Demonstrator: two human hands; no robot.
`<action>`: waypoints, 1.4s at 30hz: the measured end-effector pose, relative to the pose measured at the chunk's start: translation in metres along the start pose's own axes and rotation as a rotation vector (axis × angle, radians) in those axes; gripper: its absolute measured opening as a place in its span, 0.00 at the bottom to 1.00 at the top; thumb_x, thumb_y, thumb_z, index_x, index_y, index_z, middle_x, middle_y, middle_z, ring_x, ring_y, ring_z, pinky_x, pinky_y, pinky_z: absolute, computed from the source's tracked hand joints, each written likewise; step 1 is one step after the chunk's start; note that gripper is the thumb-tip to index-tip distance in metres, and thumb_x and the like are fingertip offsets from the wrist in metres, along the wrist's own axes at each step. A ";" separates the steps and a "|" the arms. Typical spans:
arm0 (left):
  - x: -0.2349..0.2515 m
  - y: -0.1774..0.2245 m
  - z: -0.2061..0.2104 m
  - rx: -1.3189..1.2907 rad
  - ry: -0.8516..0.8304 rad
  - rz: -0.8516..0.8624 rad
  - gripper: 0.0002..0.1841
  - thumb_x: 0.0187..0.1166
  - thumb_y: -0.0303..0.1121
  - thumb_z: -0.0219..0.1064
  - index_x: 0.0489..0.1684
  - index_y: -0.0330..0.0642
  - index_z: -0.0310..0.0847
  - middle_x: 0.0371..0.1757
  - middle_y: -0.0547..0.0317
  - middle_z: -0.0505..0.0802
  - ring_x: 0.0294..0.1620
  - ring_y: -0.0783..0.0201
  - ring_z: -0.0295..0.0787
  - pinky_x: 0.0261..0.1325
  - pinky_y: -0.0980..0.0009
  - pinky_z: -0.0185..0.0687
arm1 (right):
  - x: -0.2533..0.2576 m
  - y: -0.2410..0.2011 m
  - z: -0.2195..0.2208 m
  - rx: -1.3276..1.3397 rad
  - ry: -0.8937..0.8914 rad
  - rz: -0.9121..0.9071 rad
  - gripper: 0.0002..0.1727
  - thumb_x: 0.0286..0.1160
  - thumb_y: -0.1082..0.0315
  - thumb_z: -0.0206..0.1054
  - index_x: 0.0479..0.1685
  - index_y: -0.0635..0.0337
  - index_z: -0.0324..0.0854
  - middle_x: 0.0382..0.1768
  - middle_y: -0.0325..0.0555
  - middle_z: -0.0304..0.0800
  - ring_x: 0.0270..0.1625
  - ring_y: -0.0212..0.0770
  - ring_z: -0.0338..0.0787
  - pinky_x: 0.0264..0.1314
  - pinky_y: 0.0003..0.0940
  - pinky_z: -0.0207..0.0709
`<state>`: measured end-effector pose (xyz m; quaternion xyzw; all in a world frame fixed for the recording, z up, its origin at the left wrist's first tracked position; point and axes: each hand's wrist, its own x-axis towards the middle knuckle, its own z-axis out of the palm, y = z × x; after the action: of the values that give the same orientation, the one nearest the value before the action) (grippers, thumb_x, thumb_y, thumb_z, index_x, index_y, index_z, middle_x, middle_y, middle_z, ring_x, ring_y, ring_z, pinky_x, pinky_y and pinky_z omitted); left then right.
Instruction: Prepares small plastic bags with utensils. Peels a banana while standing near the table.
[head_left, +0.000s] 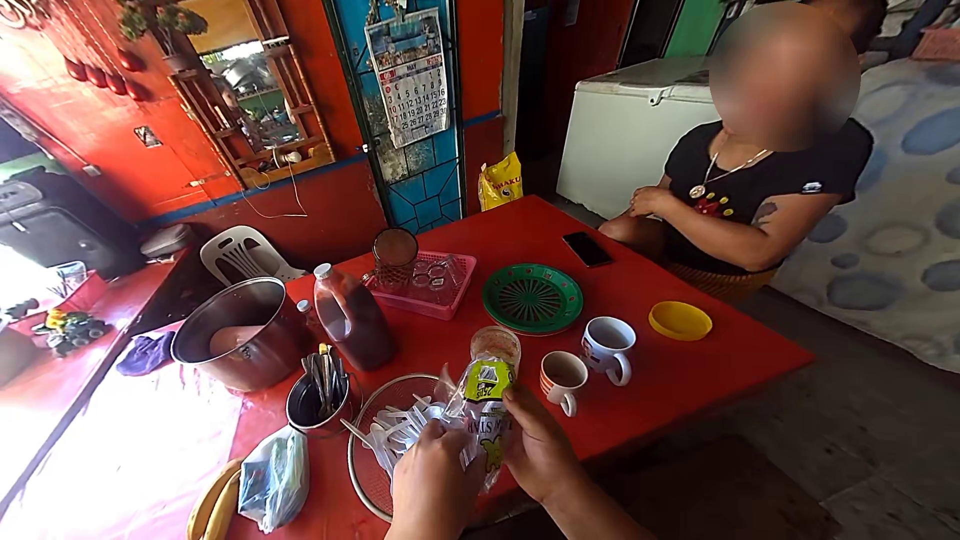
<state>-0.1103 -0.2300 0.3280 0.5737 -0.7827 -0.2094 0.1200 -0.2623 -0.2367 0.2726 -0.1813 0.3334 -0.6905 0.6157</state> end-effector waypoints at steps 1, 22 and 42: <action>0.002 -0.003 0.001 -0.026 -0.006 -0.001 0.13 0.75 0.46 0.71 0.46 0.52 0.96 0.52 0.56 0.94 0.42 0.58 0.93 0.46 0.54 0.89 | -0.001 0.000 0.001 -0.008 0.011 -0.009 0.19 0.88 0.68 0.52 0.74 0.62 0.68 0.58 0.60 0.87 0.58 0.50 0.92 0.61 0.48 0.87; -0.002 -0.011 0.019 -0.200 0.252 0.302 0.10 0.78 0.39 0.68 0.37 0.47 0.96 0.36 0.63 0.95 0.35 0.70 0.91 0.44 0.72 0.88 | -0.010 -0.003 0.009 0.111 0.095 0.109 0.22 0.95 0.60 0.45 0.77 0.61 0.66 0.58 0.61 0.88 0.58 0.51 0.92 0.61 0.48 0.87; 0.024 -0.116 -0.024 0.173 -0.164 -0.264 0.15 0.88 0.40 0.59 0.62 0.52 0.90 0.64 0.54 0.92 0.66 0.51 0.89 0.69 0.45 0.82 | 0.009 -0.036 -0.048 0.247 0.193 0.116 0.28 0.94 0.46 0.38 0.62 0.57 0.76 0.45 0.52 0.92 0.45 0.44 0.95 0.47 0.43 0.92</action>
<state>-0.0089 -0.2869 0.2939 0.6607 -0.7228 -0.2013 -0.0225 -0.3212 -0.2331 0.2615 -0.0175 0.3134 -0.7038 0.6373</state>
